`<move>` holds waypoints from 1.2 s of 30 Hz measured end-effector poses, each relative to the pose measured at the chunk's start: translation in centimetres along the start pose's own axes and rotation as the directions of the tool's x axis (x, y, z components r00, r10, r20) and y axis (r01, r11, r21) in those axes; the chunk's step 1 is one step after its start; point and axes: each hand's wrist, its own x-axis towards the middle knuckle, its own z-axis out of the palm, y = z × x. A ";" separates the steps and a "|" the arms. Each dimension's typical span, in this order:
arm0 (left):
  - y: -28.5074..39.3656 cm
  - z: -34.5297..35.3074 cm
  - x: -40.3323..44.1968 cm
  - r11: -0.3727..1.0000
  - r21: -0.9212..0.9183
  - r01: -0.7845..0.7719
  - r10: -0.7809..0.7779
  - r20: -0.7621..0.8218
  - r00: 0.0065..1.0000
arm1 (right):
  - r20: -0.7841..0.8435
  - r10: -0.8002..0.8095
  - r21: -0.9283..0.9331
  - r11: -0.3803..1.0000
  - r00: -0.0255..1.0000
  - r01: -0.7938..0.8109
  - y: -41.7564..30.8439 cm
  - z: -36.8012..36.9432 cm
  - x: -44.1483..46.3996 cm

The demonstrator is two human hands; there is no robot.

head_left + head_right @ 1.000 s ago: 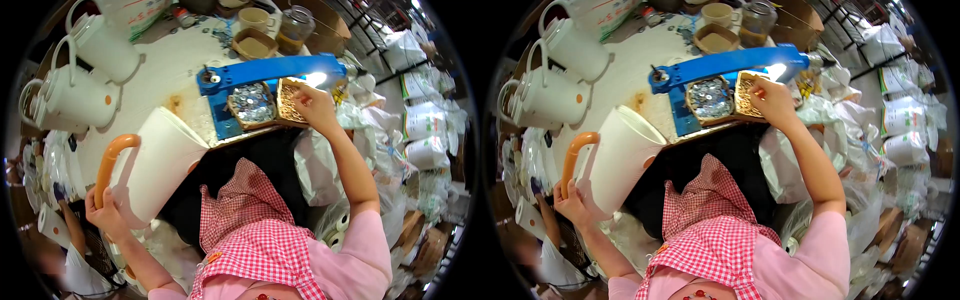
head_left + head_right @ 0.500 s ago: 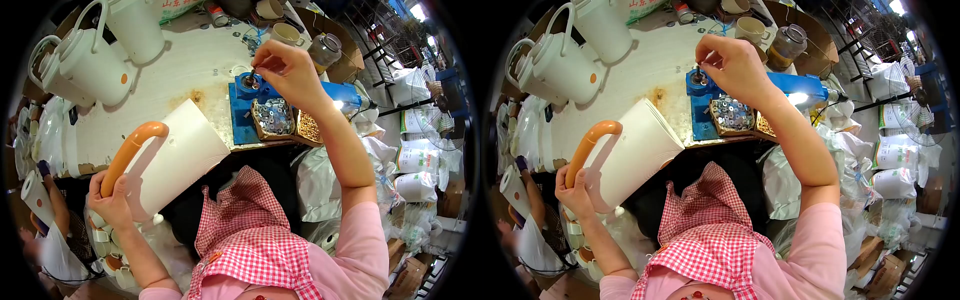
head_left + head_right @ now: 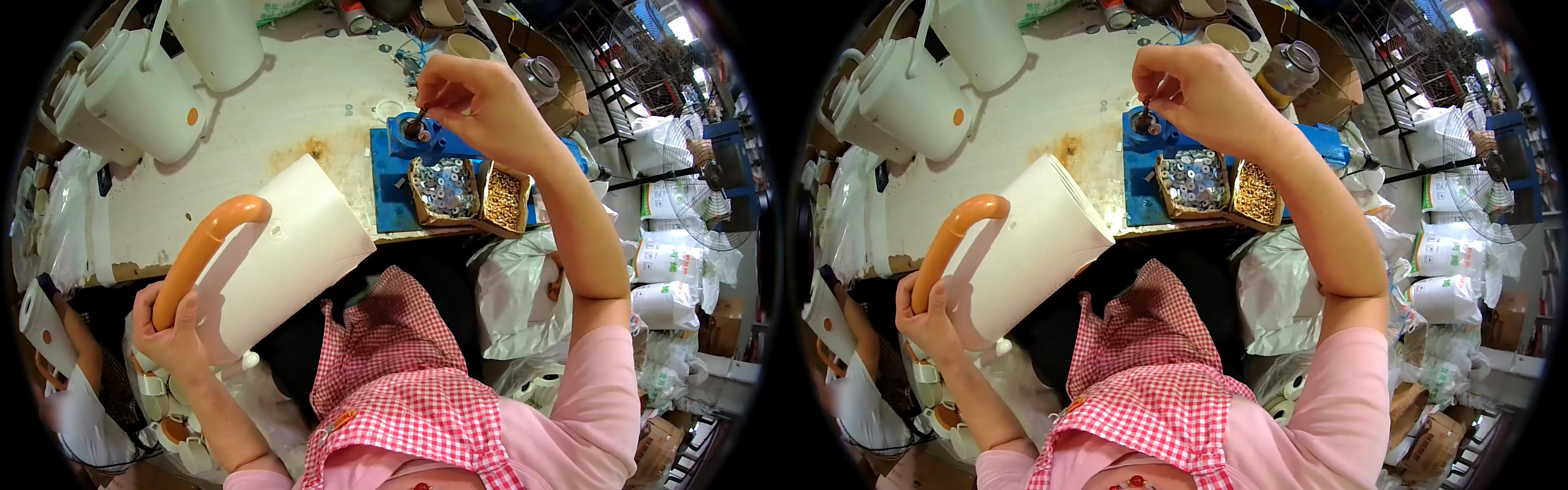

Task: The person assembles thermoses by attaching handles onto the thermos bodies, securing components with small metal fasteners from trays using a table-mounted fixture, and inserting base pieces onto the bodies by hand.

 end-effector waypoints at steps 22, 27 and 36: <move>-0.6 -0.6 -0.5 0.996 0.089 0.002 -0.001 -0.018 1.000 | -0.036 0.143 0.193 0.972 0.989 -0.133 1.5 0.0 -3.5; -1.7 -1.5 -0.8 0.998 0.003 0.063 -0.062 -0.061 0.996 | 0.111 0.467 -0.082 0.884 0.877 -0.461 5.6 5.0 -10.1; -0.7 -1.2 -0.7 0.993 0.110 0.044 -0.040 -0.045 0.998 | -0.080 0.270 -0.210 0.937 0.960 -0.281 11.8 10.4 -10.8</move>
